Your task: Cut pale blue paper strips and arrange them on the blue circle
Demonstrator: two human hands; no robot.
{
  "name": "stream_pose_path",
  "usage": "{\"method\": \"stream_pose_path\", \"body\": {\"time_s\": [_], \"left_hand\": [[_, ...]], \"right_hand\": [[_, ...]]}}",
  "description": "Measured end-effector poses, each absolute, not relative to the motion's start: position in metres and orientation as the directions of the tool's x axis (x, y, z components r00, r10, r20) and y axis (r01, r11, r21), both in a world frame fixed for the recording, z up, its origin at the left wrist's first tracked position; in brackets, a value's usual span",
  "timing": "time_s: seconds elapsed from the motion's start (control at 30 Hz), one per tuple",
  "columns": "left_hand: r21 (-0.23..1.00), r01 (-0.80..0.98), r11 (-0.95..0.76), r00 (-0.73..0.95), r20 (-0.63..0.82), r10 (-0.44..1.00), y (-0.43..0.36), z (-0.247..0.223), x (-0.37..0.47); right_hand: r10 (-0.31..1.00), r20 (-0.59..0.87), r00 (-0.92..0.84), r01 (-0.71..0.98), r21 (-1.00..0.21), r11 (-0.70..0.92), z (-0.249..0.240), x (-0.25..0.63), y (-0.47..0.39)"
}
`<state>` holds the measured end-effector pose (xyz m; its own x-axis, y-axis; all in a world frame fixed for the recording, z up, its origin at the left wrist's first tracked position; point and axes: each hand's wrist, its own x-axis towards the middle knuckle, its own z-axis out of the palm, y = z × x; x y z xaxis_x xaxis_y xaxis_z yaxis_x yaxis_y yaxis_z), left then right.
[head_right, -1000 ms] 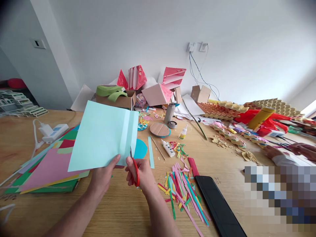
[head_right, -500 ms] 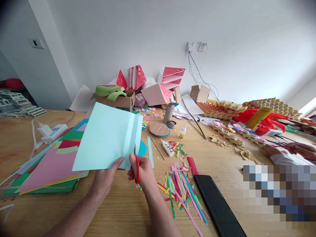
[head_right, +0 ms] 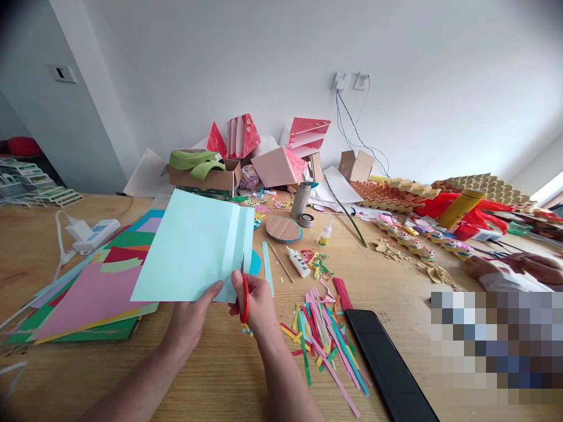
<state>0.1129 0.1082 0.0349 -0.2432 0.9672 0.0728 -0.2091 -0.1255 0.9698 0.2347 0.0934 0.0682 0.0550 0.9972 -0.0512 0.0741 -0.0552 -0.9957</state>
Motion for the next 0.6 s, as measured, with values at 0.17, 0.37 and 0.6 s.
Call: {"method": "stream_pose_path", "body": {"time_s": [0.17,0.37,0.6], "left_hand": [[0.954,-0.291,-0.079,-0.236,0.009,0.972,0.1061,0.0397,0.1142],[0.936,-0.351,-0.014,-0.227,-0.071,0.971,0.1064,0.0420,0.1155],[0.919,-0.394,-0.010,-0.236,-0.090,0.968,0.1066,0.0400,0.1171]], "right_hand": [[0.995,-0.075,0.059,0.095,-0.992,-0.081,0.0645,0.2354,0.0956],[0.996,-0.072,0.053,0.100,-0.992,-0.077,0.0669,0.2341,0.0928],[0.996,-0.060,0.061,0.103,-0.992,-0.066,0.0657,0.2345,0.0950]]}}
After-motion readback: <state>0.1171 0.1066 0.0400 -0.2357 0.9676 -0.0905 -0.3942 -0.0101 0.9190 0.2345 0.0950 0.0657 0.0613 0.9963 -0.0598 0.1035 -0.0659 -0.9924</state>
